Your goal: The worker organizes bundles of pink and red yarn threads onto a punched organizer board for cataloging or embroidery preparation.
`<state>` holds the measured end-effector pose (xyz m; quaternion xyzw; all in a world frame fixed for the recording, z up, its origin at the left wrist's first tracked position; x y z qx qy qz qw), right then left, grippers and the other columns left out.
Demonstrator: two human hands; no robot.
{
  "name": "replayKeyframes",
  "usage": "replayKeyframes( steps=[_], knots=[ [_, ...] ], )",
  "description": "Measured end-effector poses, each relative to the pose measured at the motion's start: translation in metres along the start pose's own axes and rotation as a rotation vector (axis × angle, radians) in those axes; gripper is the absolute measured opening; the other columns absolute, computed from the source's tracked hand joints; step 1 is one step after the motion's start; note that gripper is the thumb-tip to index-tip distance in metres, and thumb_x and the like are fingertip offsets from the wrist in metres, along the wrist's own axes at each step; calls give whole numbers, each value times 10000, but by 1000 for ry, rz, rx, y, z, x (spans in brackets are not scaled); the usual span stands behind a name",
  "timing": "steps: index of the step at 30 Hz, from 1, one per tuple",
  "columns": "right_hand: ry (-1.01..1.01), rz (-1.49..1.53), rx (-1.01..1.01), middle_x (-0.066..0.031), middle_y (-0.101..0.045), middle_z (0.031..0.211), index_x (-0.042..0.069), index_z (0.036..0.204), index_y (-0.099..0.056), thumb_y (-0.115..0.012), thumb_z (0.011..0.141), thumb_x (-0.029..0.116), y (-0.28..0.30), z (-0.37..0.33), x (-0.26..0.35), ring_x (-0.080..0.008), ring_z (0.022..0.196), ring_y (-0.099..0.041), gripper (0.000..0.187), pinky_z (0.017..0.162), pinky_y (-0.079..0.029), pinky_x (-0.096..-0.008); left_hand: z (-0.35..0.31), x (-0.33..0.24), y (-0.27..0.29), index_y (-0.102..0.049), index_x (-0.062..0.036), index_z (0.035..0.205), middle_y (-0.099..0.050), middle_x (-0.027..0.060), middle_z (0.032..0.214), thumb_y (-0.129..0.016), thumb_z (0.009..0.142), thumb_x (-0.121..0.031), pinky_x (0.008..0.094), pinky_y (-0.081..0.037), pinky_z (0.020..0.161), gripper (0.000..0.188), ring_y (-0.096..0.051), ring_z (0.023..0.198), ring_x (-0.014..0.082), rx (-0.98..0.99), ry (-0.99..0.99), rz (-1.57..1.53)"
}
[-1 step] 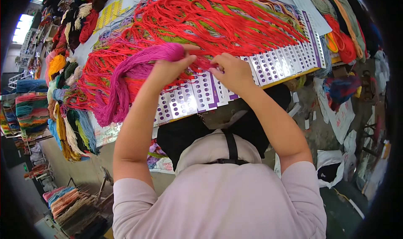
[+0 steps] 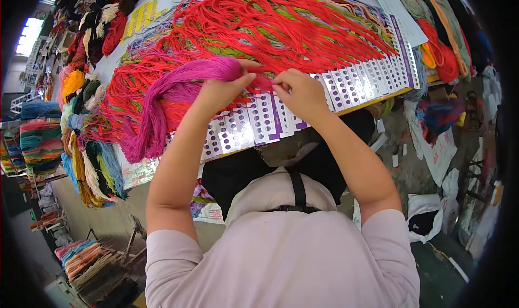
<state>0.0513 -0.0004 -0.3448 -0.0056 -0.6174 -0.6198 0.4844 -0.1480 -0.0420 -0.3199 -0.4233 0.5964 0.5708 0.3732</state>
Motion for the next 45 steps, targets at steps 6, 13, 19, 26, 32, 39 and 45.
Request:
replayKeyframes(
  steps=[6, 13, 19, 26, 32, 39, 45],
  knots=[
    [-345, 570, 26, -14, -596, 688, 45, 840, -640, -663, 794, 138, 1, -2, -22, -99, 587, -548, 106, 563, -437, -266, -7, -3, -11, -676, -64, 1013, -625, 76, 928, -678, 844, -122, 315, -492, 765, 179, -619, 871, 191, -80, -213, 242],
    [-326, 680, 86, 37, -567, 743, 9, 892, -607, -595, 867, 20, 1, 2, -27, -8, 649, -487, 30, 572, -390, -178, -2, -22, -33, -662, -80, 1005, -577, 113, 979, -687, 818, -181, 379, -465, 809, 214, -585, 941, 275, -16, -336, 583],
    [-322, 679, 36, -12, -603, 691, 13, 844, -626, -640, 814, 117, -2, 2, -28, -69, 604, -530, 110, 577, -439, -242, 3, -8, -38, -655, -76, 962, -571, 103, 968, -664, 827, -187, 402, -458, 768, 175, -580, 910, 278, 9, -407, 616],
    [-332, 598, 29, -38, -622, 703, 26, 843, -628, -625, 821, 141, 4, 1, -27, -106, 618, -567, 117, 598, -457, -265, -1, -23, -15, -598, -34, 872, -579, 107, 799, -654, 844, -130, 368, -471, 705, 115, -605, 771, 282, -10, -377, 772],
    [-291, 573, -2, 18, -585, 706, 22, 881, -627, -611, 868, 110, 6, 1, -23, -36, 610, -496, 90, 573, -406, -215, -3, -17, 1, -566, -49, 902, -613, 16, 768, -569, 933, -109, 245, -456, 590, 67, -583, 706, 95, -29, -35, -117],
    [-316, 544, 14, 17, -582, 678, 27, 892, -635, -609, 865, 112, 8, 2, -20, -53, 594, -498, 93, 564, -406, -227, 5, -11, 19, -558, -50, 890, -434, -23, 588, -588, 908, -107, 251, -404, 509, 68, -386, 482, 70, -51, 94, -546],
    [-313, 496, 4, 1, -600, 691, 30, 898, -638, -608, 863, 112, 10, 1, -22, -63, 600, -510, 94, 572, -416, -234, 23, -23, 79, -562, -85, 861, -337, -70, 566, -575, 941, -133, 255, -379, 521, 95, -262, 438, 53, -373, -28, -684]
  ],
)
Point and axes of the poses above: each hand's wrist, its own z-axis towards the middle knuckle, its own y-axis out of the back of the hand, x = y × z, the point moved 2 cm from there along z, towards the middle knuckle
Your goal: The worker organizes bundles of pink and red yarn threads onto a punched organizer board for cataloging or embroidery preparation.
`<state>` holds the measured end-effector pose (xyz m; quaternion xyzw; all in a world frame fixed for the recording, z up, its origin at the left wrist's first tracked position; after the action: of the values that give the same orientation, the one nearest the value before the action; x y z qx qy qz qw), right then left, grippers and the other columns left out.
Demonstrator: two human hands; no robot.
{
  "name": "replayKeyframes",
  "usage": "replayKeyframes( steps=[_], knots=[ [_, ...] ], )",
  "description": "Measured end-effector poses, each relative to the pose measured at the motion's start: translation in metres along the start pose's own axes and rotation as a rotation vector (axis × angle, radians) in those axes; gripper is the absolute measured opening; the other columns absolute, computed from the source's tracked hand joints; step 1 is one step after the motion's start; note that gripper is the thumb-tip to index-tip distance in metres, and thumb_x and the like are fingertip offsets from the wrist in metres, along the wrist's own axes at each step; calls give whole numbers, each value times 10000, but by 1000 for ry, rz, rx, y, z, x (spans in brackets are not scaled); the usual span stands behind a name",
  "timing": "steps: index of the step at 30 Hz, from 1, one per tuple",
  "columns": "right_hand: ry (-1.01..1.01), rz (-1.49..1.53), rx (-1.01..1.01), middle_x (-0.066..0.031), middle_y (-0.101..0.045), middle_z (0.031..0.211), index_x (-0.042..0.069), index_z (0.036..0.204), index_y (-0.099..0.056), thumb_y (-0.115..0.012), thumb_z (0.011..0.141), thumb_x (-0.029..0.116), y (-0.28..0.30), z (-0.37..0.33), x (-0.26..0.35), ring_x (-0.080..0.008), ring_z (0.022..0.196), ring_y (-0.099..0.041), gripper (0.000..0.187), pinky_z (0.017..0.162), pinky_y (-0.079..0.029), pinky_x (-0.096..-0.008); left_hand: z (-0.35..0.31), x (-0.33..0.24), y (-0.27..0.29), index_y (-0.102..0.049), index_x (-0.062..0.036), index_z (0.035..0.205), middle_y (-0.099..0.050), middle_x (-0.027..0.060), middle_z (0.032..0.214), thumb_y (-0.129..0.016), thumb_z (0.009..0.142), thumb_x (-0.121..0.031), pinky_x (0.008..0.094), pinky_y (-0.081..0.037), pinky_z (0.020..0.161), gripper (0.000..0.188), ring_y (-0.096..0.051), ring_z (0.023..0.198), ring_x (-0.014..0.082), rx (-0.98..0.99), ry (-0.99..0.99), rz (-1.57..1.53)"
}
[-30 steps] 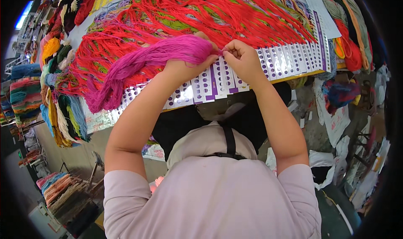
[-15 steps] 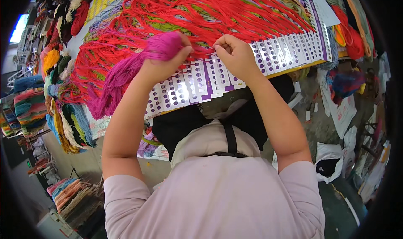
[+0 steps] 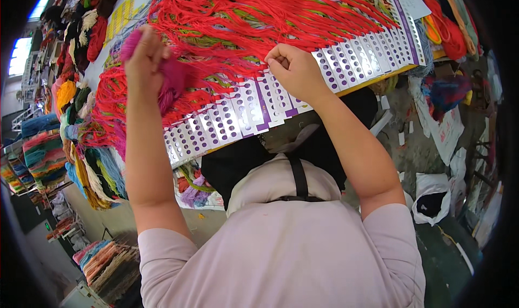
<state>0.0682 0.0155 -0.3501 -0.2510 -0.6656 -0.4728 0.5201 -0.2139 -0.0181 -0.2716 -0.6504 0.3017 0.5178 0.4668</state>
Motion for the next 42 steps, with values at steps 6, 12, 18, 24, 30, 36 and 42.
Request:
replayKeyframes(
  steps=[6, 12, 18, 24, 30, 36, 42],
  knots=[
    [7, 8, 8, -5, -610, 699, 27, 900, -636, -606, 864, 113, -3, 0, 4, -70, 605, -521, 98, 577, -422, -241, 63, -66, 90, -481, -98, 767, -367, -44, 601, -559, 957, -139, 280, -431, 592, 210, -290, 453, 76, -148, -118, 61],
    [0, -19, -9, -11, -616, 707, 23, 914, -638, -607, 863, 113, -4, 0, 3, -69, 612, -531, 108, 578, -429, -241, 128, -128, 142, -582, -46, 1167, -672, 68, 1054, -584, 931, -105, 277, -515, 700, 244, -427, 472, 79, -336, -200, 464],
    [-48, 14, -20, -11, -627, 733, 26, 948, -644, -604, 865, 105, 0, -2, -4, -64, 625, -543, 122, 590, -438, -236, 70, -78, 43, -641, -159, 1199, -672, 34, 1006, -678, 878, -247, 249, -462, 649, 335, -584, 807, 125, -394, -38, 703],
    [-22, 11, -18, -12, -628, 737, 24, 947, -644, -601, 870, 87, -7, 0, 0, -61, 609, -530, 109, 583, -428, -231, -22, 32, -21, -679, -44, 928, -653, 40, 816, -722, 819, -94, 293, -510, 692, 127, -618, 763, 122, 469, -317, 891],
    [-15, 15, -23, -9, -624, 738, 20, 954, -647, -592, 865, 83, -4, -1, 1, -59, 610, -523, 122, 581, -422, -233, -57, 66, -71, -680, -54, 903, -614, 6, 683, -695, 855, -266, 287, -447, 544, 217, -556, 581, 98, 433, 29, 1202],
    [7, 13, -23, -13, -629, 744, 18, 958, -647, -587, 859, 89, -5, -1, 2, -66, 620, -531, 136, 593, -429, -238, -55, 87, -75, -677, -67, 896, -578, 27, 613, -674, 867, -290, 287, -415, 495, 226, -533, 526, 107, 372, -222, 1290],
    [27, -11, -28, -30, -630, 723, 26, 956, -648, -590, 861, 101, -3, -1, -1, -79, 622, -549, 134, 599, -443, -247, -58, 76, -80, -613, -85, 910, -550, -21, 653, -631, 881, -170, 232, -377, 440, 92, -488, 497, 61, 300, 358, 619]
  ],
)
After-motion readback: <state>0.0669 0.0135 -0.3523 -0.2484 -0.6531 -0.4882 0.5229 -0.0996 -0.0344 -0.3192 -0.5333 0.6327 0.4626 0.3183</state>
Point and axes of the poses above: each hand's wrist, its own z-axis towards the middle knuckle, its own y-axis out of the back of the hand, x = y × z, the point moved 2 cm from there along z, towards the middle knuckle
